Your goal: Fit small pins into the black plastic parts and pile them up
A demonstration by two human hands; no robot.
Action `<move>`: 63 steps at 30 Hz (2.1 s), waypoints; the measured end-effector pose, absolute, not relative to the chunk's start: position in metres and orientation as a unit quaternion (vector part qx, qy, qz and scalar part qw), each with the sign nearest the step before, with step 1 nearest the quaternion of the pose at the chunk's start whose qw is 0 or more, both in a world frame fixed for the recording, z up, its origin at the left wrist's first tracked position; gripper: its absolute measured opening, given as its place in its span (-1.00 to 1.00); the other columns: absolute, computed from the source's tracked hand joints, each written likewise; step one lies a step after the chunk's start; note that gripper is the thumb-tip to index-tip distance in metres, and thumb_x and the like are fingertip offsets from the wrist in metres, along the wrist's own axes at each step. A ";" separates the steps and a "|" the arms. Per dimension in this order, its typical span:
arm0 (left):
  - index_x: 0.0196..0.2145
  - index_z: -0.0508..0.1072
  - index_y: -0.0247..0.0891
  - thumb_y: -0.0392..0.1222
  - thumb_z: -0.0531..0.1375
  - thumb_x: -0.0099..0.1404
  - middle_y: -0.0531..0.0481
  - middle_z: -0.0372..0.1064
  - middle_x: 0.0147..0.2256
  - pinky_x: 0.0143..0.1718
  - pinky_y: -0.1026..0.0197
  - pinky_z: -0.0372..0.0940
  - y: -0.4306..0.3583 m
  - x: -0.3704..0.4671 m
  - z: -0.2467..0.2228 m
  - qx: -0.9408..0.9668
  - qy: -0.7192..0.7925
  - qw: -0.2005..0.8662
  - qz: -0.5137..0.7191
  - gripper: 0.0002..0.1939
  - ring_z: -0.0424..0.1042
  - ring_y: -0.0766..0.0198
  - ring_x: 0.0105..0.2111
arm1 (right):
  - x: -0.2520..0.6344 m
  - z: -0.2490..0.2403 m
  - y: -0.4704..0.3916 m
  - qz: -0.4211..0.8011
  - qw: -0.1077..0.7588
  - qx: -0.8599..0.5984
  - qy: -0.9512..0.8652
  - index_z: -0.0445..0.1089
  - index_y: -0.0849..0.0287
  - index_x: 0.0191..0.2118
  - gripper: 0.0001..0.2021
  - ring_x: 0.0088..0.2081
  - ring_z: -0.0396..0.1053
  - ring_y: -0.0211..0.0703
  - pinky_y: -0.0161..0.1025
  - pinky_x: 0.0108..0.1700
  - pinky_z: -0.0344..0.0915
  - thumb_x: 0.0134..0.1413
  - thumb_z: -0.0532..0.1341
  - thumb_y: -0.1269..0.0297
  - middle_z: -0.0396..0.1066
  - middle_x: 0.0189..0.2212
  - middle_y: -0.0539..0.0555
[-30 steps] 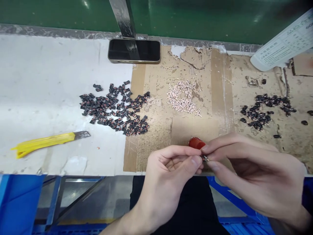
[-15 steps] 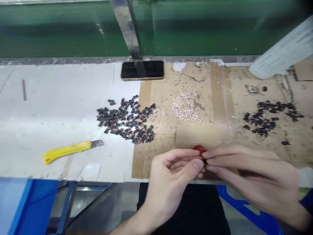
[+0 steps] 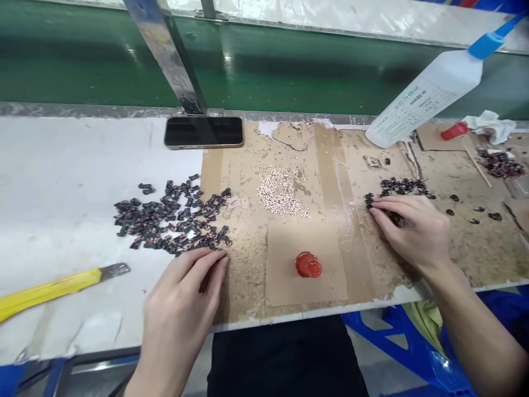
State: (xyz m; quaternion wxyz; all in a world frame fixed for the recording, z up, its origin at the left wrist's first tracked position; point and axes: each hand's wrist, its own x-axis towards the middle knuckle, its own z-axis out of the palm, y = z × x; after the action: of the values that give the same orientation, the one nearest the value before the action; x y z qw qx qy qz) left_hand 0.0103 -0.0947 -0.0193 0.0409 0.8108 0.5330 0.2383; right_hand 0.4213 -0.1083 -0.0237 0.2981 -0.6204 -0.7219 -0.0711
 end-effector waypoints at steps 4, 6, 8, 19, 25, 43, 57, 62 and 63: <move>-0.14 0.55 -0.24 -0.31 0.23 0.52 -0.02 0.60 -0.22 -0.13 0.13 0.42 -0.093 0.006 -0.018 0.828 0.506 0.048 0.237 -0.92 0.60 0.14 -0.26 | 0.389 -0.014 -0.089 -0.011 0.280 -0.585 -0.761 0.62 0.05 -0.18 -0.94 -0.18 0.62 0.05 0.04 -0.06 0.52 0.26 0.38 0.35 0.67 -0.17 0.13; -0.08 0.54 -0.23 -0.34 0.23 0.52 0.00 0.59 -0.21 -0.11 0.16 0.41 -0.095 0.004 -0.018 0.826 0.509 0.058 0.238 -0.90 0.60 0.17 -0.24 | 0.369 -0.010 -0.078 0.050 0.248 -0.562 -0.787 0.61 0.06 -0.20 -0.95 -0.16 0.62 -0.04 -0.04 -0.05 0.54 0.30 0.35 0.31 0.65 -0.13 0.09; -0.04 0.53 -0.21 -0.34 0.23 0.51 -0.01 0.59 -0.15 -0.10 0.19 0.41 -0.099 0.002 -0.018 0.810 0.528 0.075 0.245 -0.87 0.61 0.19 -0.20 | 0.354 -0.007 -0.069 0.096 0.215 -0.547 -0.803 0.59 0.10 -0.22 -0.91 -0.13 0.61 -0.05 -0.06 -0.04 0.54 0.34 0.32 0.29 0.63 -0.11 0.09; -0.05 0.54 -0.18 -0.31 0.32 0.46 0.04 0.56 -0.24 -0.19 0.18 0.43 -0.106 -0.002 -0.020 0.757 0.588 0.136 0.251 -0.86 0.59 0.21 -0.27 | 0.337 0.001 -0.049 0.157 0.160 -0.552 -0.803 0.54 0.11 -0.32 -0.87 -0.20 0.56 -0.07 -0.08 -0.13 0.45 0.28 0.27 0.35 0.59 -0.15 0.08; -0.08 0.51 -0.25 -0.44 0.26 0.47 -0.06 0.56 -0.13 0.00 0.17 0.48 -0.112 0.023 -0.014 0.775 0.516 0.164 0.326 -0.84 0.60 0.20 -0.13 | 0.334 0.003 -0.057 0.162 0.158 -0.584 -0.780 0.54 0.12 -0.33 -0.87 -0.33 0.50 -0.15 -0.11 -0.25 0.46 0.27 0.28 0.31 0.58 -0.18 0.09; -0.07 0.51 -0.31 -0.53 0.14 0.48 -0.14 0.59 -0.17 0.01 0.03 0.60 -0.113 0.070 -0.028 0.836 0.407 0.159 0.331 -0.77 0.64 0.00 0.03 | 0.335 -0.005 -0.046 0.130 0.080 -0.543 -0.826 0.39 0.13 -0.28 -0.82 -0.25 0.47 -0.08 -0.10 -0.20 0.37 0.38 0.12 0.31 0.50 -0.08 0.17; -0.03 0.60 -0.31 -0.42 0.28 0.48 -0.07 0.64 -0.12 -0.05 0.41 0.56 -0.105 0.112 0.016 0.724 0.392 0.279 0.494 -0.84 0.65 0.36 -0.16 | 0.324 0.052 -0.101 0.460 0.266 -0.511 -0.676 0.45 -0.02 -0.18 -0.89 -0.20 0.52 -0.09 -0.25 -0.38 0.51 0.45 0.20 0.22 0.49 -0.11 0.08; -0.12 0.58 -0.27 -0.43 0.27 0.48 0.00 0.64 -0.19 -0.09 0.44 0.55 -0.106 0.111 0.014 0.740 0.383 0.260 0.488 -0.87 0.65 0.40 -0.23 | 0.308 0.052 -0.109 0.465 0.286 -0.521 -0.656 0.48 -0.03 -0.12 -0.89 -0.05 0.57 -0.05 -0.29 -0.25 0.59 0.47 0.19 0.25 0.54 -0.11 0.07; -0.13 0.57 -0.26 -0.43 0.25 0.49 0.01 0.64 -0.20 -0.11 0.43 0.56 -0.105 0.111 0.014 0.745 0.386 0.254 0.481 -0.87 0.64 0.40 -0.23 | 0.305 0.051 -0.111 0.463 0.300 -0.525 -0.648 0.48 -0.02 -0.15 -0.89 -0.08 0.58 -0.08 -0.30 -0.22 0.60 0.46 0.20 0.26 0.54 -0.13 0.06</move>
State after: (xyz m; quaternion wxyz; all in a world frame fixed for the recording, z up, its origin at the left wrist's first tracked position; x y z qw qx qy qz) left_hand 0.1108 -0.1055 0.0139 0.2540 0.7449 0.3861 0.4812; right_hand 0.3053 -0.1106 0.0512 0.3003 -0.5251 -0.6481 0.4626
